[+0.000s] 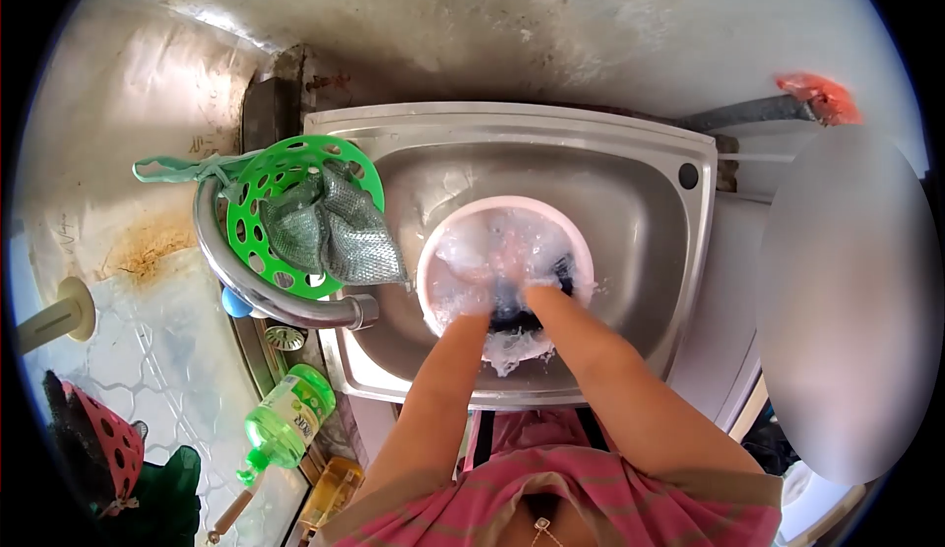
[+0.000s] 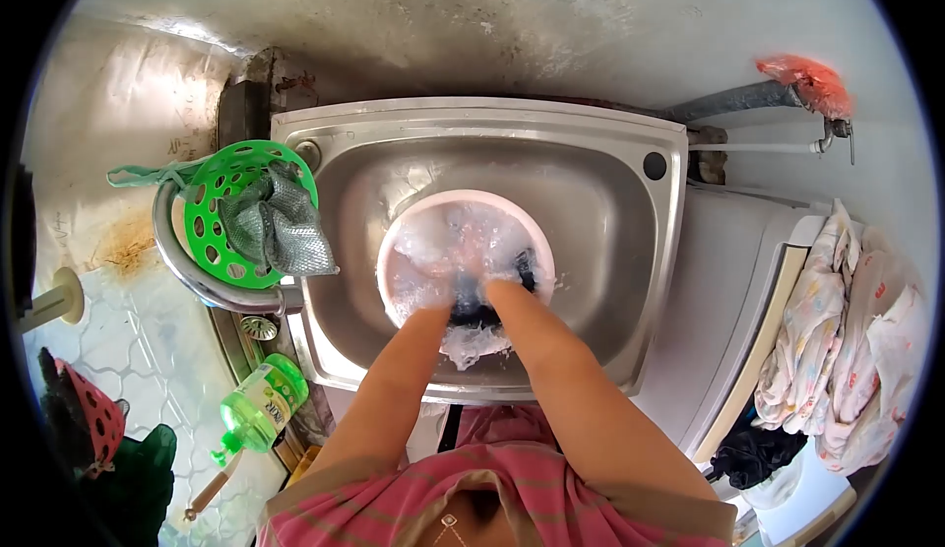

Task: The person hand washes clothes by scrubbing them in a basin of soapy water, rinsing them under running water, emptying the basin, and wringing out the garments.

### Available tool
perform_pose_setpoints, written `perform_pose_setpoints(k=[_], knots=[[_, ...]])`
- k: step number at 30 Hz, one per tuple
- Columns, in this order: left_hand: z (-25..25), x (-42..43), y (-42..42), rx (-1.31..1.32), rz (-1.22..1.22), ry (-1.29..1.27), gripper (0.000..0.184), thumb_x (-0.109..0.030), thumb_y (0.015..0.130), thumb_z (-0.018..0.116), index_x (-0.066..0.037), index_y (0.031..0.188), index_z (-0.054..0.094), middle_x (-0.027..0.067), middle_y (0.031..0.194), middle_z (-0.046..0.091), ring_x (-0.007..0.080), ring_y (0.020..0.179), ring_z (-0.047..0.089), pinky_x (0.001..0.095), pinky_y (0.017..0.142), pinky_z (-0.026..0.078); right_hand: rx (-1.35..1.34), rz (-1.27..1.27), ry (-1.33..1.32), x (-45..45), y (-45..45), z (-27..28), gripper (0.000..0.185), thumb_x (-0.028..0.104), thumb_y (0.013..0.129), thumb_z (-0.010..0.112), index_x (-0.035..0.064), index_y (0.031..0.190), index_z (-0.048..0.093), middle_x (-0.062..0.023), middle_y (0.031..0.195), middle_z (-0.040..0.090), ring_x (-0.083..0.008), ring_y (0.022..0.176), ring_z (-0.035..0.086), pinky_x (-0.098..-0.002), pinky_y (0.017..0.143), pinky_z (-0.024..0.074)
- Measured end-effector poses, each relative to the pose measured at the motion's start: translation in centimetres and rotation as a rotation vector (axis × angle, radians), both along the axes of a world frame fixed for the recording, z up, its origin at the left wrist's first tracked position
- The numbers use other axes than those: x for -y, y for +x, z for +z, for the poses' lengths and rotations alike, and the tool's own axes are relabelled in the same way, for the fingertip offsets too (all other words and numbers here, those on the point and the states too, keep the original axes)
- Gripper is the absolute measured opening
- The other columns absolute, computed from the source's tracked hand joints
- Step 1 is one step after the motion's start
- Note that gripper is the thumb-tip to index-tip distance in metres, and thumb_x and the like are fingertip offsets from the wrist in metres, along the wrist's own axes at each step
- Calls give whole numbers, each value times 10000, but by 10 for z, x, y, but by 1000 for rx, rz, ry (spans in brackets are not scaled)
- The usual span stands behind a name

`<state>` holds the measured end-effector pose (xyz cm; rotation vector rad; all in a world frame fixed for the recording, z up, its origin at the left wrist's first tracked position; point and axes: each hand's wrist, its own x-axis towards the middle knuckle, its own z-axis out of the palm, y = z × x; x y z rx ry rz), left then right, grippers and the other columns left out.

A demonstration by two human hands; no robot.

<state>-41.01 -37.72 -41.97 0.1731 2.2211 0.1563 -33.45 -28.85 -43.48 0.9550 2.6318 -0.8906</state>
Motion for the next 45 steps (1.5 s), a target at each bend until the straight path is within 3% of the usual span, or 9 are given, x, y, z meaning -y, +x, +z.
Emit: perform_pose_setpoints(k=[7,17,20,21,25,29,32,35,45], knots=[[49,-12,-18,-66,106,60,486,-396,874,516,-60,1222,561,187,1228,553,358,1183,470,396,1023,344,-20,-129,-61,-17,-27,49,230,242,758,545,77,890,638,-167,887,642,-355,836,595,-471,767,454],[167,56,-2,42,696,1328,701,-557,928,379,-37,1389,287,159,1313,443,242,1264,382,351,1072,244,-884,294,-328,-36,9,259,142,49,486,558,110,607,517,5,707,507,-220,826,476,-383,843,299],[192,72,-6,-126,617,778,451,-419,927,482,-94,1237,522,134,1305,472,246,1121,515,353,945,398,-821,541,-415,-45,27,276,102,102,516,603,127,530,505,18,684,511,-195,867,511,-412,905,281],[184,75,-4,-317,391,492,411,-388,894,539,-77,1159,584,118,1062,594,245,1006,558,344,852,434,-767,502,-479,-45,33,264,114,99,539,615,129,519,507,19,639,503,-184,851,530,-416,922,274],[179,37,14,-797,-52,605,445,-127,763,663,-83,1188,538,194,1230,455,379,1123,452,452,936,392,-457,72,-89,-35,29,216,169,79,647,617,112,809,651,-85,940,580,-281,956,538,-373,810,419],[123,0,18,-605,-271,287,464,-353,846,537,-111,1242,509,130,1256,482,372,1157,432,538,966,317,-210,106,192,-6,4,145,521,217,768,601,217,1281,506,-140,1294,391,-368,1202,367,-477,847,435],[22,10,14,-694,-369,79,480,-467,861,420,-79,1053,629,207,1168,577,385,1122,503,551,840,410,-136,-17,149,-7,-22,116,396,219,772,581,195,1166,553,-152,1180,429,-346,1081,426,-475,779,452],[53,-15,-23,20,-259,-40,437,-458,832,461,-126,1043,652,222,1094,614,338,1068,557,490,916,410,-27,88,156,-13,-30,70,322,284,813,528,112,1083,554,-235,1138,487,-373,1049,470,-468,802,460],[53,-18,-11,-347,-19,167,492,-330,859,529,-22,1241,493,204,1170,569,330,1096,534,423,931,423,-239,-47,-53,-1,-13,-16,379,254,920,436,82,1255,485,-221,1355,384,-407,1269,309,-474,1062,242]])
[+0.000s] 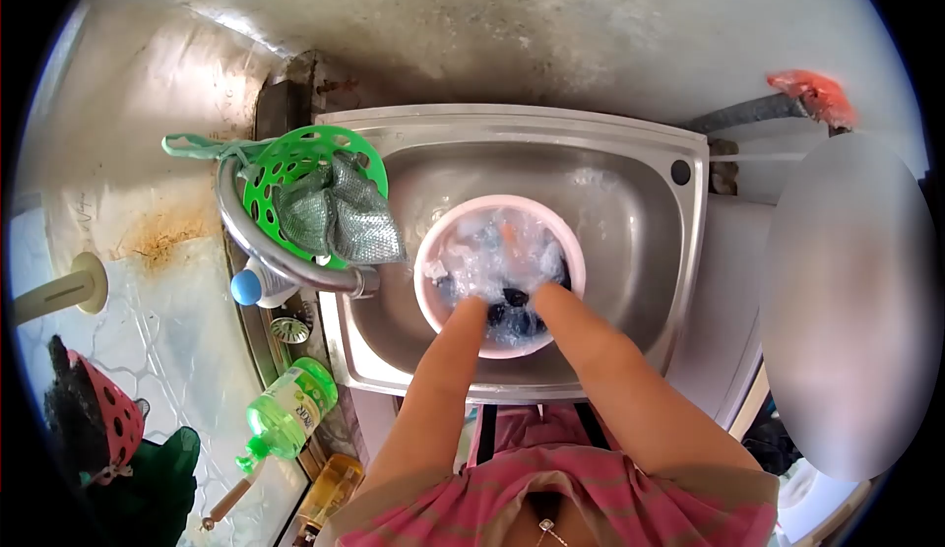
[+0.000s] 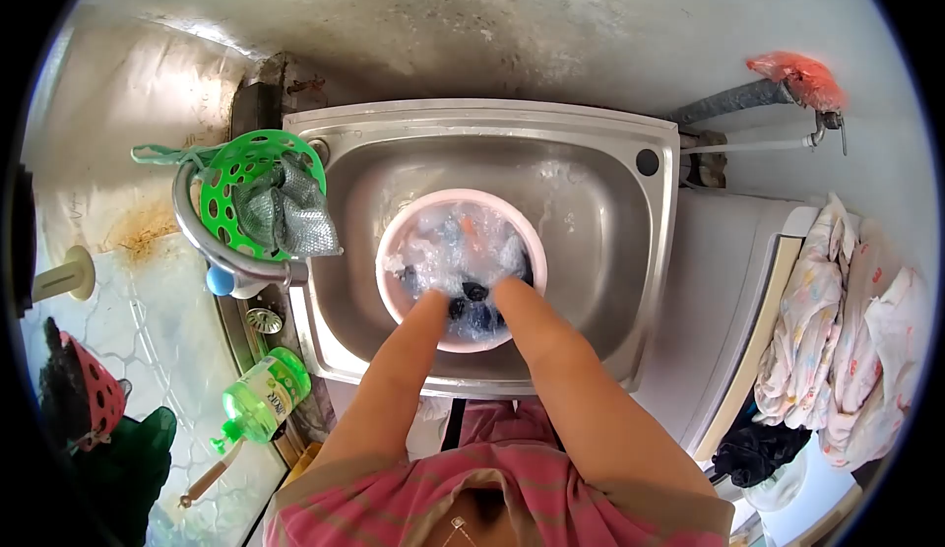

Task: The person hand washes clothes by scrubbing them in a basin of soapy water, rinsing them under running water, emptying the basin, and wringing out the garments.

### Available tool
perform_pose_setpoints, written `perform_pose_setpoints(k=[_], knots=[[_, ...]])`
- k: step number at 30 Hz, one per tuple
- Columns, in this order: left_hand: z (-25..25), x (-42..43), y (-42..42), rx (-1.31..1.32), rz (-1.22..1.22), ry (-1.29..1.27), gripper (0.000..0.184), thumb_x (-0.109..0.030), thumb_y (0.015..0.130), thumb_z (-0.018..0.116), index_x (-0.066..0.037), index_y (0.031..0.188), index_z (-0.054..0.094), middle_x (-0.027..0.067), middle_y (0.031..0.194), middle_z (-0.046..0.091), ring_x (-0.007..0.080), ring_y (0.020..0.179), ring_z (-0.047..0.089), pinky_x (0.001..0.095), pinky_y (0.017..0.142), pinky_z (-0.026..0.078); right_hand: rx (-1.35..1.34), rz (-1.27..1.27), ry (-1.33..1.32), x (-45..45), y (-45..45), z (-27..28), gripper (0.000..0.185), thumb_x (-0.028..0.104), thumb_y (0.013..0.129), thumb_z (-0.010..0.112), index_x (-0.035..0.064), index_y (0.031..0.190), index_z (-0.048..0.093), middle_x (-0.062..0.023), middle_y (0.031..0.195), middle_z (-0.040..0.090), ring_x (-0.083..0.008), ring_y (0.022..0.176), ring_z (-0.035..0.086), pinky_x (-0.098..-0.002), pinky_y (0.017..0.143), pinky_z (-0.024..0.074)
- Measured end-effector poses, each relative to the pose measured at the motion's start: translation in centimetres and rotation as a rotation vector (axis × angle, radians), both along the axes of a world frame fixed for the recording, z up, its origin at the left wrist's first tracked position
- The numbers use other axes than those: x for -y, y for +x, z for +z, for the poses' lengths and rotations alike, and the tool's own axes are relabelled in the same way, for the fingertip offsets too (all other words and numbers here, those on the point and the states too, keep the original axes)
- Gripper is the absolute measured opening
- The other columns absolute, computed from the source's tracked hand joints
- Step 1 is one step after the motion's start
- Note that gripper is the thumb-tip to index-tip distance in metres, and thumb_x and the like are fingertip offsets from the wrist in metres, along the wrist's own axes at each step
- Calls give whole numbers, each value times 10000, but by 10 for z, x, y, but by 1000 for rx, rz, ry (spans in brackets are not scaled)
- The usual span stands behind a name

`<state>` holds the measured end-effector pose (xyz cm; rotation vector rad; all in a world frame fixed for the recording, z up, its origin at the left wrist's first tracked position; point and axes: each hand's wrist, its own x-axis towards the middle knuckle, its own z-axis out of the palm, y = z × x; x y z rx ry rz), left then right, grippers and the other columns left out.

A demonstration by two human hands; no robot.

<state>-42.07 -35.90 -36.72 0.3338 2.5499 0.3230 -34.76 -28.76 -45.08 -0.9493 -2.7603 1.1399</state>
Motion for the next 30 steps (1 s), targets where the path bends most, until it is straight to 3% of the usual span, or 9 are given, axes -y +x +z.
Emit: perform_pose_setpoints(k=[3,5,6,11,19,23,25,28,30], knots=[[9,2,-2,-546,-157,79,478,-244,842,558,13,1237,481,226,1172,554,364,1122,509,442,963,380,-81,-327,-358,-23,-28,93,282,154,828,544,53,1091,531,-209,1061,568,-390,1032,517,-450,918,377],[44,13,-4,-33,-83,208,465,-184,807,590,18,1215,495,230,1119,566,391,1105,499,453,968,337,-232,95,38,-31,-10,116,268,73,744,631,48,998,549,-165,963,613,-372,952,568,-447,817,442],[61,22,8,-447,-145,473,243,-164,747,645,-18,921,558,159,911,589,385,928,535,521,888,346,-488,146,-27,-35,-6,144,350,-70,628,651,47,937,532,-127,889,611,-358,883,576,-447,773,442],[175,66,23,-117,187,1062,264,-186,779,699,-14,882,527,103,823,569,207,721,546,302,657,438,-556,184,-626,-39,38,263,356,-139,634,554,43,936,510,-102,869,551,-303,894,521,-355,838,402],[314,106,10,-680,-14,1374,438,-409,757,714,-51,815,468,122,755,552,174,690,490,281,651,391,-1041,517,-517,-54,60,426,242,-90,621,607,107,752,557,-8,681,489,-209,635,450,-356,644,330],[308,120,-8,-578,-290,1090,359,-328,702,726,-16,817,589,152,771,619,262,675,597,322,631,473,-816,396,-615,-63,68,392,471,-52,551,607,56,1005,539,-22,656,458,-189,586,412,-308,586,328],[272,114,-12,-299,-216,923,315,-249,663,729,-19,851,625,135,821,614,319,717,597,352,658,481,-231,319,-574,-69,63,370,669,12,574,646,70,1223,494,-43,680,502,-205,669,480,-294,637,390],[194,96,-3,-274,-434,567,355,-181,608,756,-49,915,634,139,1047,596,328,967,552,405,797,471,-129,376,169,-47,55,269,514,133,613,701,92,1116,606,-98,1021,532,-268,1009,486,-375,825,393],[146,83,12,-236,-633,268,484,-359,651,739,-50,1001,611,181,1414,352,377,1296,302,523,1069,226,-83,412,259,-34,45,229,384,182,618,714,125,997,678,-146,1352,372,-345,1214,356,-471,901,347]])
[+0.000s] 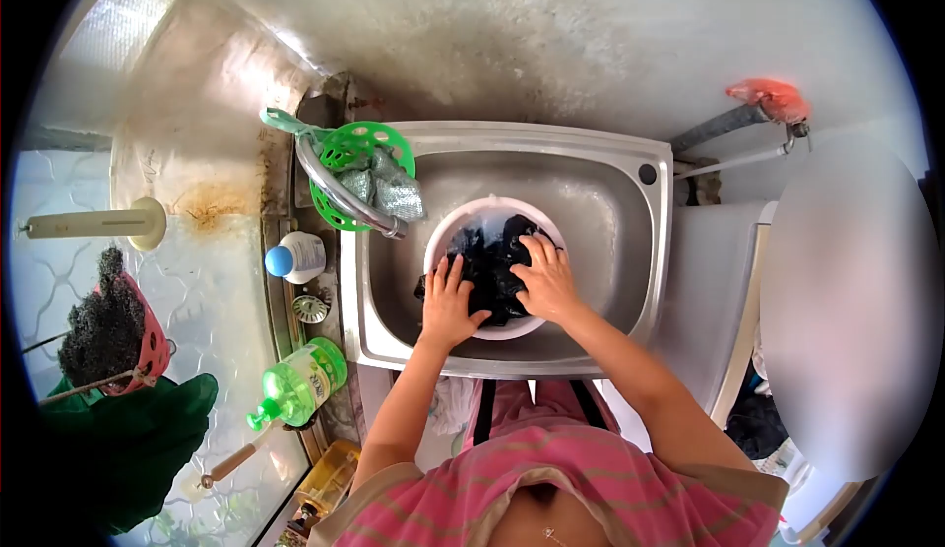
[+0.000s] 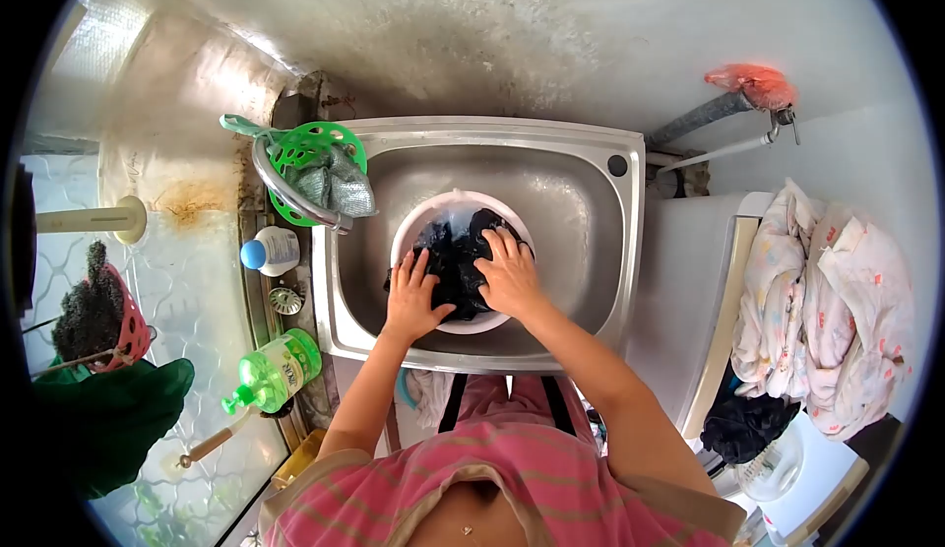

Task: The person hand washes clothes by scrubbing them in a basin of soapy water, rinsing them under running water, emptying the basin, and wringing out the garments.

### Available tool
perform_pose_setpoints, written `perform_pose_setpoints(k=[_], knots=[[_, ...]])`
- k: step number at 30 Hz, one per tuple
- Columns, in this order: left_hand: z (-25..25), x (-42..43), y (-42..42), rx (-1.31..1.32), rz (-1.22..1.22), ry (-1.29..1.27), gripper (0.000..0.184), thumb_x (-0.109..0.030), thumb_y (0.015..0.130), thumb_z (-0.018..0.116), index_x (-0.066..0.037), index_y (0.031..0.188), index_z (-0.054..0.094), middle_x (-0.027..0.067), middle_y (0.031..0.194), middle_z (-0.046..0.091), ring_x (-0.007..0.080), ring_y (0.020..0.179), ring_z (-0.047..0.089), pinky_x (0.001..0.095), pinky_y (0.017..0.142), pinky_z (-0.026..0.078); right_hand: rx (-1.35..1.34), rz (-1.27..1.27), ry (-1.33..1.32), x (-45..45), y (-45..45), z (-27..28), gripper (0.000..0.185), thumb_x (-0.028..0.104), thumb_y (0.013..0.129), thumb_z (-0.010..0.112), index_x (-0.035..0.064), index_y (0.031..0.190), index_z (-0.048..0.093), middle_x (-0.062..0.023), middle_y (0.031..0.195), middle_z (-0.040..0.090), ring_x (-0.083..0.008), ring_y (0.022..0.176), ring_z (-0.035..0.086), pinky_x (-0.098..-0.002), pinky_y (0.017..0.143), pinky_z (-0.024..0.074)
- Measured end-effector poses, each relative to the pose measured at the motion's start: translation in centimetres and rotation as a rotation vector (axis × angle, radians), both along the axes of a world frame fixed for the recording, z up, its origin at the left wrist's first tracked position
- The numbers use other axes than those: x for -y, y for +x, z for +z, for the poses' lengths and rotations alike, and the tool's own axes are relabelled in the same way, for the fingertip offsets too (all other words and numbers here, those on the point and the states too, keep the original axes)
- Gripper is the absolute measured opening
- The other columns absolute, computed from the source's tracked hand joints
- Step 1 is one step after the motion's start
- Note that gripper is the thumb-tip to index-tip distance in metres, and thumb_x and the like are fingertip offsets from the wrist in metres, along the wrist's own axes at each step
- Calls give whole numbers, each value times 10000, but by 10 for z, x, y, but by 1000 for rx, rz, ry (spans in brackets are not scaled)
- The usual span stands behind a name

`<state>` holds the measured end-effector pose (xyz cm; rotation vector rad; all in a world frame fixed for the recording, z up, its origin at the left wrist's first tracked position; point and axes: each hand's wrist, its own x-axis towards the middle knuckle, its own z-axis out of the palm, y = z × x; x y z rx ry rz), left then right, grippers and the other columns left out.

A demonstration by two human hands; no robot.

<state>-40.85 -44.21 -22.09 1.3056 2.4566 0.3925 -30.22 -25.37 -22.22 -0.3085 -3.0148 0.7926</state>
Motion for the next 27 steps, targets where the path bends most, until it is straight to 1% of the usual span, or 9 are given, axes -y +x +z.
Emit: perform_pose_setpoints(k=[1,3,7,11,18,21,23,25,27], knots=[[-29,-6,10,-4,-20,-263,609,-455,701,658,-48,1145,573,193,1459,273,401,1354,195,604,1082,75,42,-57,23,12,-6,-21,439,230,611,720,172,1042,667,-154,1406,318,-354,1231,340,-495,876,342],[-52,-33,21,-266,-128,-707,654,-463,769,549,-29,1256,515,204,1470,241,420,1354,176,625,1070,29,107,-136,112,30,-23,-56,457,283,619,719,215,1067,659,-144,1412,302,-344,1215,341,-488,859,341],[-163,-33,14,-103,-284,-1009,725,-428,791,500,-20,1378,378,186,1485,214,363,1349,238,553,1099,103,480,-66,24,21,-60,-82,550,380,643,680,198,1156,606,-182,1344,382,-368,1168,380,-504,857,352],[-165,-51,0,93,-76,-847,725,-366,757,564,-38,1375,375,189,1438,275,361,1327,271,518,1091,156,660,-37,-28,28,-51,-184,448,382,786,582,133,1158,595,-166,1299,448,-304,1212,386,-501,947,342],[-145,-73,-17,192,-130,-895,762,-258,697,676,-68,1368,368,194,1357,382,358,1288,330,457,1077,248,613,-362,-285,6,-93,-43,455,339,852,536,27,1182,567,-206,1163,565,-374,1122,519,-443,976,391],[-102,-77,-29,182,-171,-916,791,-211,672,725,-81,1365,365,197,1322,428,357,1272,355,431,1071,287,504,-202,-42,-1,-85,-92,310,223,773,605,63,1037,637,-172,1098,609,-316,1023,579,-403,854,471],[-50,-66,-22,-15,-20,-726,688,-185,703,709,-79,1291,367,211,1141,522,336,1148,492,388,957,430,38,-99,-215,-16,-67,-95,257,123,747,600,102,995,666,-139,1006,619,-331,940,585,-429,821,469],[-60,-45,-26,82,120,-544,615,-159,707,716,-89,1208,366,206,1031,553,347,1009,585,392,829,507,-100,-131,-341,-21,-51,-39,309,-9,710,568,114,974,672,-118,897,586,-342,870,571,-415,738,467],[-5,-31,-33,268,312,-260,661,-154,671,775,-69,1188,373,224,1002,607,394,919,614,447,797,500,-99,-95,-421,-25,-37,6,296,6,693,600,115,958,675,-91,833,558,-302,794,577,-409,677,462]])
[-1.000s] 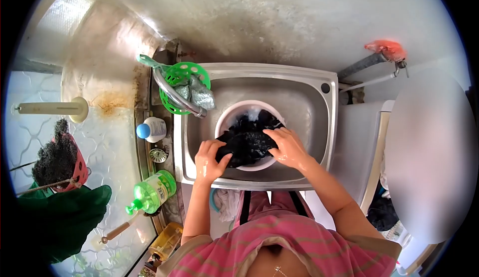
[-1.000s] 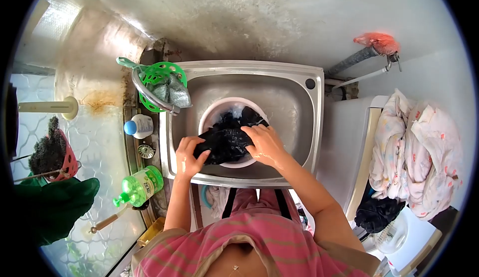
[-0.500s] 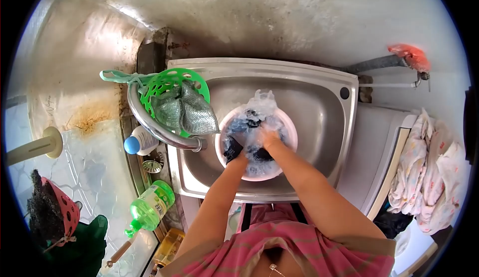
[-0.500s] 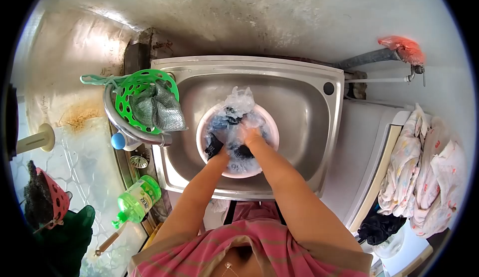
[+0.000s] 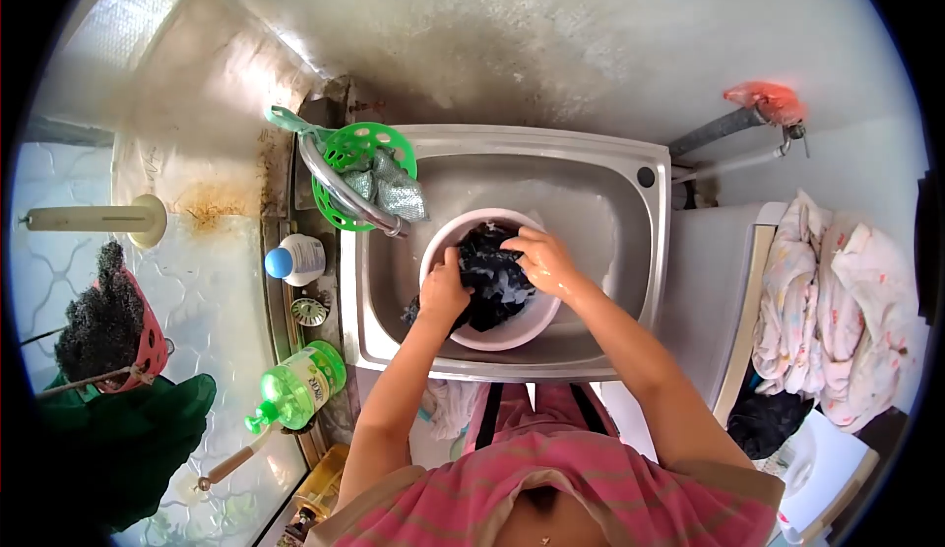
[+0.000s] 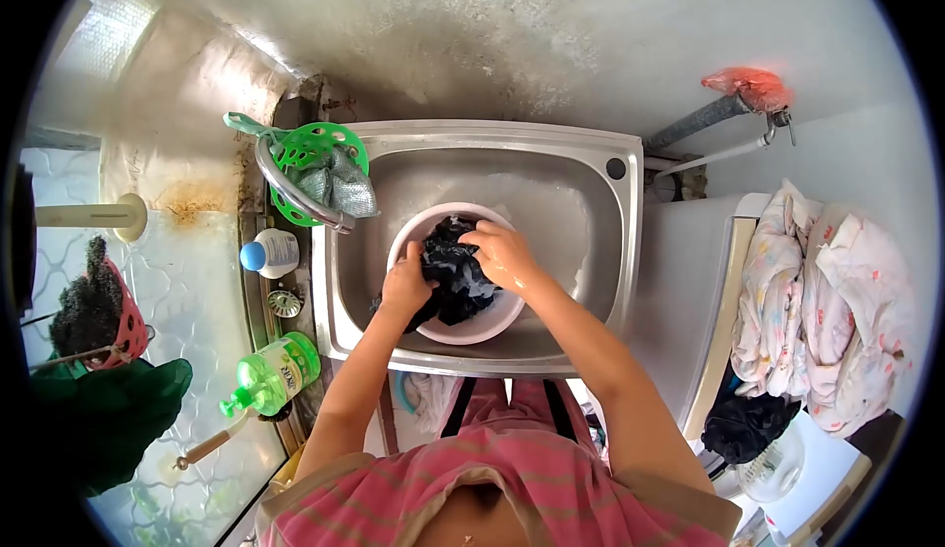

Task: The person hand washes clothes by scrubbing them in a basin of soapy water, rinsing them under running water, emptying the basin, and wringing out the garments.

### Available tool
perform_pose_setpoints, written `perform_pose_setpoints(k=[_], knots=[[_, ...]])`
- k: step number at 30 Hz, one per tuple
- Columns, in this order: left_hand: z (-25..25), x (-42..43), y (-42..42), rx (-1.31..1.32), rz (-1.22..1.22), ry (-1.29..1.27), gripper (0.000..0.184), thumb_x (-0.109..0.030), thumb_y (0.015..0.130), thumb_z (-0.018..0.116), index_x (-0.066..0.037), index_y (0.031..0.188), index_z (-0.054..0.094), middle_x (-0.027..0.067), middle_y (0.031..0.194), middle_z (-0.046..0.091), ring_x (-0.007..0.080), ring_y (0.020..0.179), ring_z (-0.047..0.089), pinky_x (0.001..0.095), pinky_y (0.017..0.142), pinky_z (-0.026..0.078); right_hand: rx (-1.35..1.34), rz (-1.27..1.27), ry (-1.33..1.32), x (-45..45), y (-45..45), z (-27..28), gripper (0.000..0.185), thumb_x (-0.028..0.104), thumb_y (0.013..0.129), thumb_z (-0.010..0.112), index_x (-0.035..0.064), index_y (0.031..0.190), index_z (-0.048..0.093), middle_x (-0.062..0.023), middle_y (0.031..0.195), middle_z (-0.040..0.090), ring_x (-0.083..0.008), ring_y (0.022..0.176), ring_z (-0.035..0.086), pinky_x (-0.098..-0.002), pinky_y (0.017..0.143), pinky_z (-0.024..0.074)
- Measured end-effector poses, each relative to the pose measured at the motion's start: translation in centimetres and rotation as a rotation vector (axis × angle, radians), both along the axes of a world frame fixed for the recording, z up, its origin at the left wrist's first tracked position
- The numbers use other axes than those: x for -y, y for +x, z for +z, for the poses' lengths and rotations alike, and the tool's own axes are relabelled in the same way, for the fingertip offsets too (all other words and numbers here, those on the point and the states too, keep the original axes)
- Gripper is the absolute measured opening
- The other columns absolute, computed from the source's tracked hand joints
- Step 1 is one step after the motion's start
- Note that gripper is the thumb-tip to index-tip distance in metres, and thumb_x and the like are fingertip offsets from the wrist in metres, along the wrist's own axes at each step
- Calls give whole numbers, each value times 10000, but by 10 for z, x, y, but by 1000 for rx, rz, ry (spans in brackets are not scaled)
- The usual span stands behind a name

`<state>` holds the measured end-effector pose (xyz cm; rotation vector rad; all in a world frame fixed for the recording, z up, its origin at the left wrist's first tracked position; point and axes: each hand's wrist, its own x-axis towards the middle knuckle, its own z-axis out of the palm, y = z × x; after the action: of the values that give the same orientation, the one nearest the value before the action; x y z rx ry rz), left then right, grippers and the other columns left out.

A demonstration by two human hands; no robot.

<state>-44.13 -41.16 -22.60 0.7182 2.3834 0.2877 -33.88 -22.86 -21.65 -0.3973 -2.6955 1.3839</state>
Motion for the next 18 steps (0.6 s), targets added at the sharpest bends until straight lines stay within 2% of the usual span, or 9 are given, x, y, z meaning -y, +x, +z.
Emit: perform_pose_setpoints(k=[2,3,5,6,9,12,14,16,18], knots=[[62,14,2,14,178,274,549,-127,652,787,-65,1105,483,198,946,654,355,888,640,409,766,502,-104,77,-60,-4,13,58,343,-25,653,604,115,960,668,-89,801,527,-299,752,557,-396,646,444],[93,19,5,95,275,390,509,-120,638,797,-56,1065,527,183,900,660,367,840,641,394,738,505,-170,81,-84,-3,20,81,369,-48,623,603,117,947,665,-75,781,513,-291,712,538,-386,624,434],[145,32,16,91,376,528,407,-45,619,798,-42,970,591,119,808,661,237,730,648,301,701,500,-352,127,-95,-2,31,130,372,-47,598,607,115,927,669,-58,733,475,-262,637,500,-368,560,403],[162,39,24,92,443,611,393,-1,592,787,-36,934,597,97,777,647,201,702,626,285,682,491,-416,184,-73,-5,35,151,367,-33,592,614,115,923,670,-52,719,463,-246,614,488,-356,534,388],[208,49,32,-25,281,819,377,14,529,767,-30,866,604,96,761,633,203,685,618,275,651,482,-604,291,-130,-6,43,194,359,50,593,644,106,946,670,-24,661,445,-193,558,468,-306,480,343],[202,49,35,9,197,848,367,-3,508,750,-22,851,620,109,809,629,216,716,618,273,651,474,-517,309,-167,-2,45,191,446,72,584,675,98,1029,660,-35,668,472,-210,564,487,-326,492,372],[167,44,34,165,284,790,377,2,531,733,-16,891,625,114,843,630,245,755,622,288,685,480,-356,232,-202,6,40,162,469,81,598,703,86,1064,648,-53,672,486,-235,575,497,-340,517,395],[122,29,38,30,275,651,406,-15,573,729,-9,963,613,134,869,622,306,785,621,346,731,493,-188,139,-100,16,36,115,430,107,650,717,98,1075,652,-60,736,523,-244,651,536,-353,584,431],[60,16,38,-247,71,512,390,-127,619,751,-14,960,600,124,856,594,333,802,565,405,718,459,48,27,-38,27,32,54,384,143,680,706,116,1060,664,-86,922,547,-267,848,546,-391,701,448]])
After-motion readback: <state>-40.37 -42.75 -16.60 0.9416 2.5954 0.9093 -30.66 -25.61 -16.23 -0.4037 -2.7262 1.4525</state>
